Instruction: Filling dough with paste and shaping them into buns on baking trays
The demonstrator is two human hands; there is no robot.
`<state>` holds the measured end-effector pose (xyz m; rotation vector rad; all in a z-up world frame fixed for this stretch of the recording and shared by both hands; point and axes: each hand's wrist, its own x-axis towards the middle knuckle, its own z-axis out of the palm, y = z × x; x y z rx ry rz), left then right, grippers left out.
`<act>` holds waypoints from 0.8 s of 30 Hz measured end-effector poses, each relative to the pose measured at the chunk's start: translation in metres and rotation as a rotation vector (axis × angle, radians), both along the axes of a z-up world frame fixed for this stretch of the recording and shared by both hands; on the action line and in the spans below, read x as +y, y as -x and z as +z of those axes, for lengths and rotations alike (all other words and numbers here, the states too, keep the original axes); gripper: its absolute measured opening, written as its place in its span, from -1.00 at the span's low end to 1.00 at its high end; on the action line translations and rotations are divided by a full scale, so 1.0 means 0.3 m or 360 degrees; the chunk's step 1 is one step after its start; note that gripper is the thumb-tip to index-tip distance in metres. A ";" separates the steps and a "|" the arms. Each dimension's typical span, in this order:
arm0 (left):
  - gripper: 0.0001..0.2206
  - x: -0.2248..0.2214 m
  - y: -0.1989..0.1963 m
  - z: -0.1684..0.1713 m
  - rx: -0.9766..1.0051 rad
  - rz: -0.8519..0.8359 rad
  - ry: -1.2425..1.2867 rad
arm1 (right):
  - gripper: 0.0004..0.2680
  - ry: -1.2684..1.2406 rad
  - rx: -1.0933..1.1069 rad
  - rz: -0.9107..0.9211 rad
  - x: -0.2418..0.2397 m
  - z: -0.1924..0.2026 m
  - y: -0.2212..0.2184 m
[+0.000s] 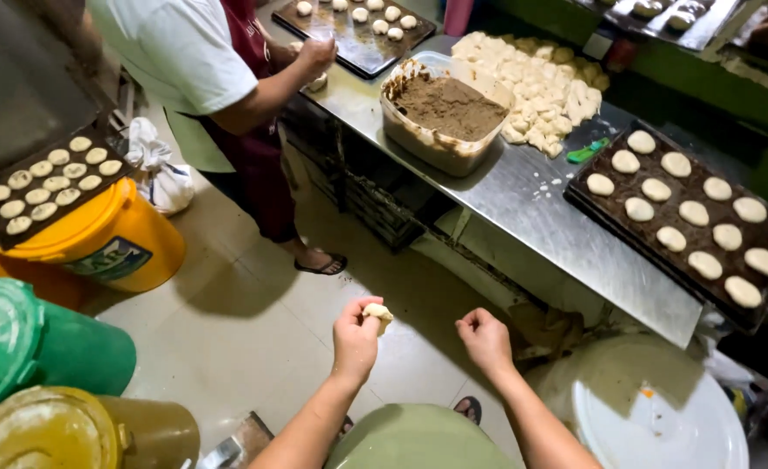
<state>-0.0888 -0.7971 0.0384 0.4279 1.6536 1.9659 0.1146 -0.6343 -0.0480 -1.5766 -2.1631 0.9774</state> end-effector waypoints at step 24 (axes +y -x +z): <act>-0.46 0.161 -0.063 -0.022 -0.0055 -0.0701 0.0280 | -0.53 0.0660 0.1491 0.0183 -0.110 0.084 0.146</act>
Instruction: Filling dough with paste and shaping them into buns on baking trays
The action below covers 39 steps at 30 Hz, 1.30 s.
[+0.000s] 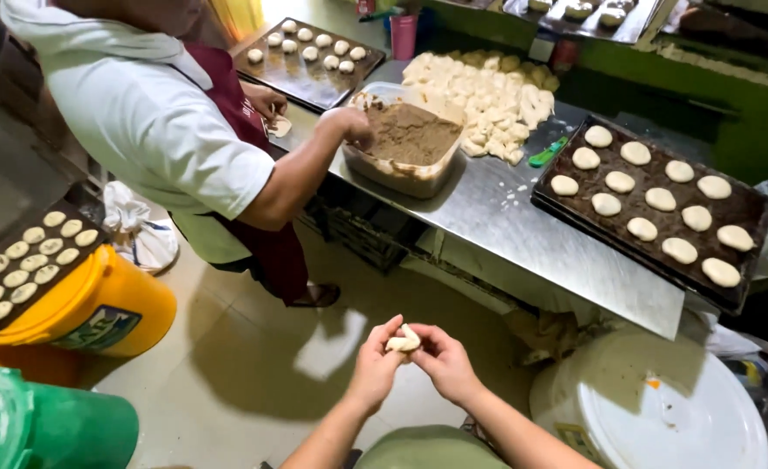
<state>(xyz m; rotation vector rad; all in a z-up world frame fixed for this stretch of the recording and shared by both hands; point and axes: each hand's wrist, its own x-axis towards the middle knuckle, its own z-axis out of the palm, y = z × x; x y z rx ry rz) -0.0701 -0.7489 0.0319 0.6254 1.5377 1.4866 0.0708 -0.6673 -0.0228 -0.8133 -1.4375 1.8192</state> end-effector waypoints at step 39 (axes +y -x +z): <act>-0.45 1.133 -0.658 -0.094 0.0782 0.0021 -0.0243 | -0.64 0.0069 0.0181 -0.1506 0.808 0.171 -0.449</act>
